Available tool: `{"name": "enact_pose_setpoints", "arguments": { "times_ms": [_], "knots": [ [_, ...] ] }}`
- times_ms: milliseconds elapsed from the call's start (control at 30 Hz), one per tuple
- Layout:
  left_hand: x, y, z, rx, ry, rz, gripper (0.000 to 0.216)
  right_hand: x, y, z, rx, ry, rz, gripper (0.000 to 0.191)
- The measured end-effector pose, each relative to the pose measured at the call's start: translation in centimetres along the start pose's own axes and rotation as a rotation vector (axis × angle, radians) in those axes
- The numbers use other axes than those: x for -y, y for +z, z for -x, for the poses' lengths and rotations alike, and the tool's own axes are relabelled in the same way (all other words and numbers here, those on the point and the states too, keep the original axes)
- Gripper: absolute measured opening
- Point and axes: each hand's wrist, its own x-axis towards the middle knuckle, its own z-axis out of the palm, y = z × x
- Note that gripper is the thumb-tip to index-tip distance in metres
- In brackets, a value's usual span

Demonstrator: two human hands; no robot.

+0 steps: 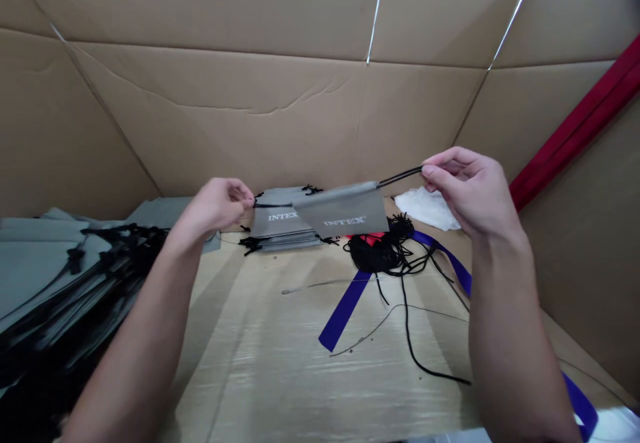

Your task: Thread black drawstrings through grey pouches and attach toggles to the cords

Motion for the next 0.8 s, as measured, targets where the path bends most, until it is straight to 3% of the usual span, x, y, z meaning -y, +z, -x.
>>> {"name": "enact_pose_setpoints", "arguments": {
  "times_ms": [133, 200, 300, 400, 500, 600, 700, 800],
  "knots": [
    [-0.8, 2.6, 1.4, 0.171, 0.113, -0.303, 0.011, 3.2, 3.3, 1.9, 0.121, 0.036, 0.019, 0.009],
    [-2.4, 4.2, 3.4, 0.215, 0.243, -0.253, 0.028, 4.1, 4.7, 2.8, 0.178, 0.033, 0.017, 0.008],
    [-5.0, 6.2, 6.7, 0.442, 0.521, 0.059, 0.052, 4.9, 6.0, 3.7, 0.228, 0.02, -0.003, 0.008],
    [-6.2, 7.1, 8.5, 0.346, 0.56, 0.14, 0.024, 5.5, 6.1, 4.2, 0.247, 0.013, -0.02, 0.008],
    [-6.1, 6.6, 8.3, 0.264, 0.463, 0.114, 0.013, 6.0, 5.6, 4.4, 0.273, 0.018, 0.02, 0.008],
    [-5.8, 5.0, 7.7, 0.325, 0.347, 0.14, 0.018, 6.2, 5.0, 4.4, 0.419, 0.065, 0.097, 0.009],
    [-6.2, 3.3, 8.0, 0.358, 0.409, 0.163, 0.016, 6.3, 4.8, 4.4, 0.561, 0.104, 0.118, 0.008],
    [-6.8, 1.9, 8.7, 0.333, 0.518, 0.121, 0.011, 6.8, 4.7, 4.6, 0.618, 0.118, 0.096, 0.008]
  ]
}}
